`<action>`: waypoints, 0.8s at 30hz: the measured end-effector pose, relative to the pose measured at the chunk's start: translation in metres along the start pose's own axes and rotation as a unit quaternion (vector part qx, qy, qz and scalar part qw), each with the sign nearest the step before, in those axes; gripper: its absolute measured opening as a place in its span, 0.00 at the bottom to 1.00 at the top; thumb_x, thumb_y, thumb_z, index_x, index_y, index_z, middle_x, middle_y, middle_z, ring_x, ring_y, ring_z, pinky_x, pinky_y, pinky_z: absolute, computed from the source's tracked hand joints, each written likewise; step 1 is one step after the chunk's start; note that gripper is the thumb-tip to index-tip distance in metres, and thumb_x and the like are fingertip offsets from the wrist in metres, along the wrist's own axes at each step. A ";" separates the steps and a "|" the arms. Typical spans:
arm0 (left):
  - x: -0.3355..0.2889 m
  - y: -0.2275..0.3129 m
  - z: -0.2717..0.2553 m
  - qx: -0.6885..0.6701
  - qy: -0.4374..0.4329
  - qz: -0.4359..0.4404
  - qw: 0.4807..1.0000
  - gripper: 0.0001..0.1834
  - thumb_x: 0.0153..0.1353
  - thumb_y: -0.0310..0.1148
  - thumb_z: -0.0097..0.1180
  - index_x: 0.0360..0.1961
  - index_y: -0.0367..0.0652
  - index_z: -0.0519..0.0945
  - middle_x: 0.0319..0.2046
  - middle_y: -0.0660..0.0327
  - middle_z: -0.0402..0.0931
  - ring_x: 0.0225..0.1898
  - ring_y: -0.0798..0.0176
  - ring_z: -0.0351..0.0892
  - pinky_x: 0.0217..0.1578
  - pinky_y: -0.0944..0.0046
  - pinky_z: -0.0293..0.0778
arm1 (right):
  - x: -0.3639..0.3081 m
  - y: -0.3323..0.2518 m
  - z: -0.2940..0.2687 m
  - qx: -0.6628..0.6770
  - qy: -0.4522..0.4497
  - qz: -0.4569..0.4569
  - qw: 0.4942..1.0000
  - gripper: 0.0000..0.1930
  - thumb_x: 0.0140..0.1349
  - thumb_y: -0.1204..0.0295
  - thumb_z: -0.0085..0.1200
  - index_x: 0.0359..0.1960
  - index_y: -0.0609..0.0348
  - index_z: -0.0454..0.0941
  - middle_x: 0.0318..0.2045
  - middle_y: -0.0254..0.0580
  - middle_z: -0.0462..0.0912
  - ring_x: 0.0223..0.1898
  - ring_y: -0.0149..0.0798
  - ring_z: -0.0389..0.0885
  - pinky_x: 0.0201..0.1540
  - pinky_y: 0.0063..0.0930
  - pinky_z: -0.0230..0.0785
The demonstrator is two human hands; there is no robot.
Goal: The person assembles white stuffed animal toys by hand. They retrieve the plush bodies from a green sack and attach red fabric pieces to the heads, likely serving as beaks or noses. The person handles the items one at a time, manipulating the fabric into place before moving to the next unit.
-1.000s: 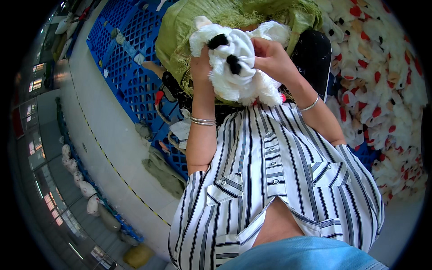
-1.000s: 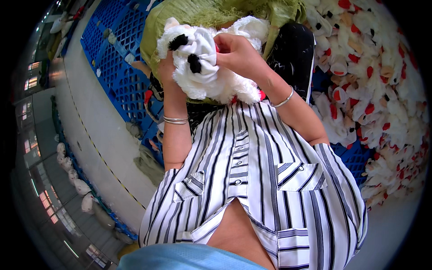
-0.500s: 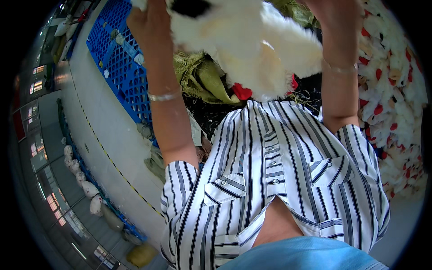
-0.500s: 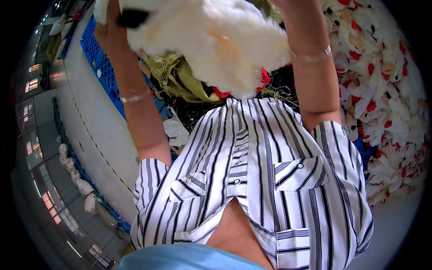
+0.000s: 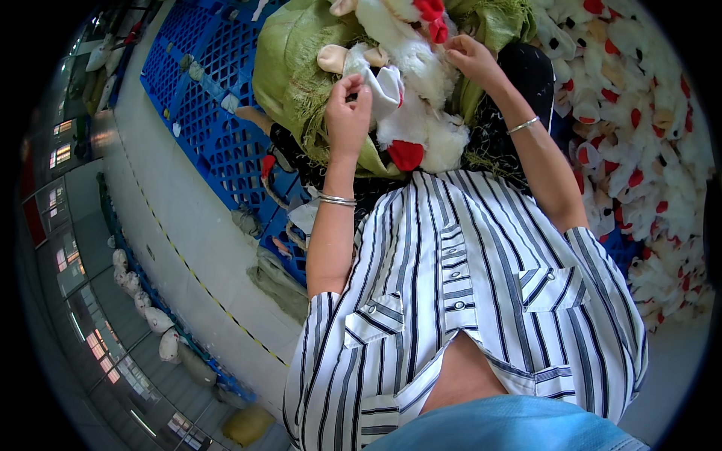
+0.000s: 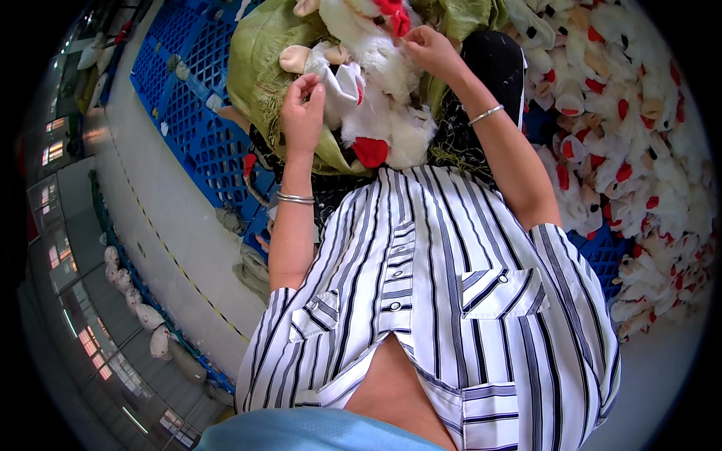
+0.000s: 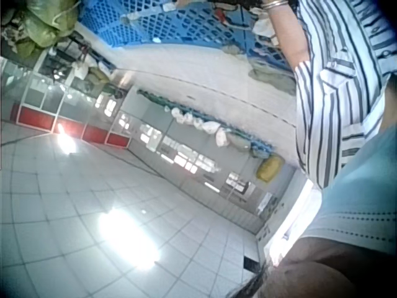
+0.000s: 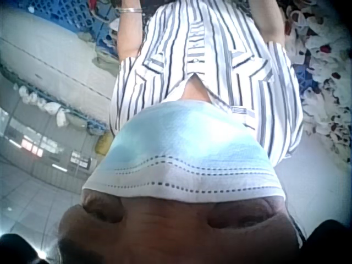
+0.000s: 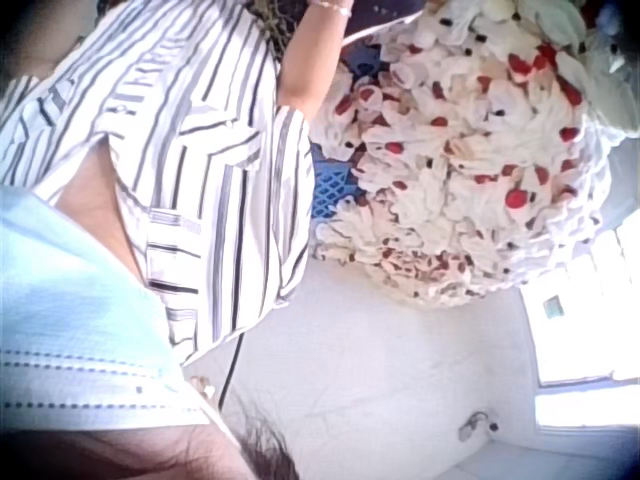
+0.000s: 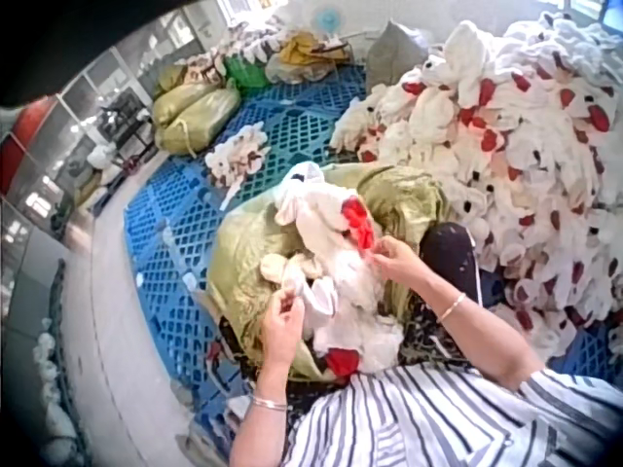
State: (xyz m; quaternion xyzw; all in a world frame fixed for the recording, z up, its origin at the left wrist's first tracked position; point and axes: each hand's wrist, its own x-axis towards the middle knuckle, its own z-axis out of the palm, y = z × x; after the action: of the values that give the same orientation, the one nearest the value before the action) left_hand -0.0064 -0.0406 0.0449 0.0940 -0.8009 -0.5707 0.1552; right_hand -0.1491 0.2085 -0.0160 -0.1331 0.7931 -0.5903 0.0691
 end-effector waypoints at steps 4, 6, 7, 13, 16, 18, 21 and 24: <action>0.009 0.020 0.015 0.005 -0.042 0.021 0.999 0.14 0.65 0.31 0.57 0.48 0.35 0.80 0.41 0.60 0.82 0.42 0.70 0.80 0.38 0.69 0.75 | -0.006 -0.006 0.020 0.033 0.063 -0.009 0.997 0.18 0.61 0.64 0.61 0.47 0.66 0.78 0.36 0.38 0.83 0.39 0.29 0.80 0.44 0.26 0.74; 0.015 0.025 0.018 -0.010 -0.052 0.016 0.998 0.12 0.65 0.30 0.57 0.46 0.35 0.80 0.38 0.60 0.83 0.39 0.70 0.80 0.37 0.70 0.75 | 0.003 -0.020 0.027 0.021 0.127 -0.005 0.992 0.20 0.60 0.63 0.63 0.47 0.67 0.78 0.37 0.40 0.83 0.39 0.30 0.81 0.44 0.26 0.74; 0.018 0.022 0.023 -0.001 -0.056 0.014 0.998 0.11 0.66 0.30 0.56 0.44 0.35 0.81 0.35 0.62 0.83 0.34 0.72 0.79 0.36 0.70 0.75 | 0.011 -0.024 0.025 0.042 0.170 -0.022 0.984 0.23 0.58 0.61 0.65 0.48 0.68 0.77 0.38 0.42 0.83 0.38 0.32 0.81 0.44 0.27 0.75; 0.008 0.023 0.041 -0.048 -0.136 -0.044 0.989 0.09 0.66 0.29 0.54 0.42 0.37 0.82 0.32 0.65 0.83 0.30 0.76 0.77 0.34 0.72 0.75 | 0.080 -0.034 0.022 0.228 0.171 0.039 0.958 0.08 0.65 0.68 0.56 0.36 0.60 0.79 0.28 0.34 0.80 0.25 0.27 0.77 0.28 0.21 0.71; 0.010 0.034 0.045 -0.081 -0.119 -0.021 0.989 0.08 0.67 0.28 0.54 0.42 0.37 0.81 0.34 0.65 0.83 0.30 0.75 0.78 0.34 0.73 0.75 | 0.086 -0.039 0.011 0.149 0.122 0.001 0.981 0.07 0.62 0.73 0.58 0.38 0.61 0.78 0.25 0.35 0.79 0.22 0.27 0.76 0.24 0.21 0.70; 0.007 0.045 0.025 -0.095 -0.062 0.000 0.994 0.07 0.67 0.28 0.54 0.42 0.37 0.80 0.36 0.65 0.83 0.30 0.74 0.78 0.35 0.73 0.75 | 0.054 -0.095 0.009 0.212 -0.017 0.040 0.976 0.05 0.62 0.74 0.58 0.38 0.59 0.77 0.24 0.32 0.76 0.24 0.24 0.74 0.26 0.19 0.68; 0.015 0.067 0.010 -0.082 -0.009 0.100 0.992 0.06 0.65 0.26 0.58 0.41 0.37 0.80 0.36 0.64 0.81 0.32 0.74 0.78 0.35 0.73 0.75 | 0.028 -0.113 0.004 -0.003 -0.131 -0.085 0.988 0.16 0.61 0.70 0.62 0.48 0.65 0.80 0.30 0.37 0.81 0.34 0.27 0.77 0.40 0.22 0.71; 0.026 0.078 0.006 0.004 -0.023 0.191 0.981 0.10 0.61 0.26 0.61 0.43 0.37 0.80 0.31 0.66 0.79 0.29 0.75 0.76 0.32 0.73 0.73 | 0.002 -0.150 -0.008 -0.066 -0.211 -0.210 0.952 0.17 0.59 0.74 0.60 0.50 0.65 0.79 0.31 0.40 0.82 0.34 0.28 0.77 0.41 0.26 0.72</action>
State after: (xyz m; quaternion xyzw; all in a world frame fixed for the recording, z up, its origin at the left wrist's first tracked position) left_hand -0.0310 -0.0183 0.1208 -0.0736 -0.8096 -0.5294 0.2428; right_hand -0.1335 0.1756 0.1294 -0.4223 0.7521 -0.4960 0.0999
